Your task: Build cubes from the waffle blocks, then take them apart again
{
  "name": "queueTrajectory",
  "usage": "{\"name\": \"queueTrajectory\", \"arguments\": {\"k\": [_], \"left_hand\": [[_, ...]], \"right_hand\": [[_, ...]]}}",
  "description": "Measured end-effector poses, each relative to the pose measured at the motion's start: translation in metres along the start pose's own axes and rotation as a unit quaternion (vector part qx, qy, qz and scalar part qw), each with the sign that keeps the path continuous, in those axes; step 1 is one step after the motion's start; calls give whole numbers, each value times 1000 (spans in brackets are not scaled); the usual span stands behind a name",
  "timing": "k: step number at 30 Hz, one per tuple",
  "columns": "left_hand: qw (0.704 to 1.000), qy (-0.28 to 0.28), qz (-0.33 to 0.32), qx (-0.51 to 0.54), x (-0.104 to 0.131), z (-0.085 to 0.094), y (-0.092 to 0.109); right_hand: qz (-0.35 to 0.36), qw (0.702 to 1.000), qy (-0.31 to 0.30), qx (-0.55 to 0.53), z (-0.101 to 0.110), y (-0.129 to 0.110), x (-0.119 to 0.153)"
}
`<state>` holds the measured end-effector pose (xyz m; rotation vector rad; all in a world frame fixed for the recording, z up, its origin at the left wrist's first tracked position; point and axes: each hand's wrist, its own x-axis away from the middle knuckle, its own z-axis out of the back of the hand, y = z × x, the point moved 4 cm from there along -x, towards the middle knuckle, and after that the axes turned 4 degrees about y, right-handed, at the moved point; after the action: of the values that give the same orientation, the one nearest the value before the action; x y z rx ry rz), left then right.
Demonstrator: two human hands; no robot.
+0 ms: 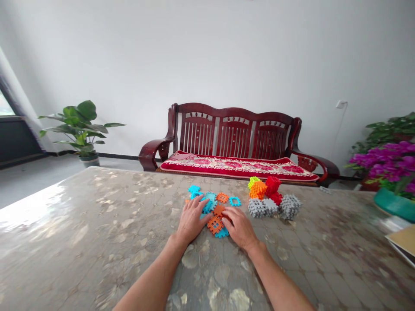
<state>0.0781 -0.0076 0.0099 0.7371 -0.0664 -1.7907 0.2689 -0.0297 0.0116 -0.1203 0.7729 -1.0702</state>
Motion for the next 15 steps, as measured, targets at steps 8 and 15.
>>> {"name": "queueTrajectory", "arguments": {"k": [8,15], "left_hand": [[999,-40,-15,9,2,-7,2],[999,-11,8,40,-2,-3,0]], "right_hand": [[3,1000,1,-4,-2,2,0],[10,1000,8,-1,-4,5,1]]}}
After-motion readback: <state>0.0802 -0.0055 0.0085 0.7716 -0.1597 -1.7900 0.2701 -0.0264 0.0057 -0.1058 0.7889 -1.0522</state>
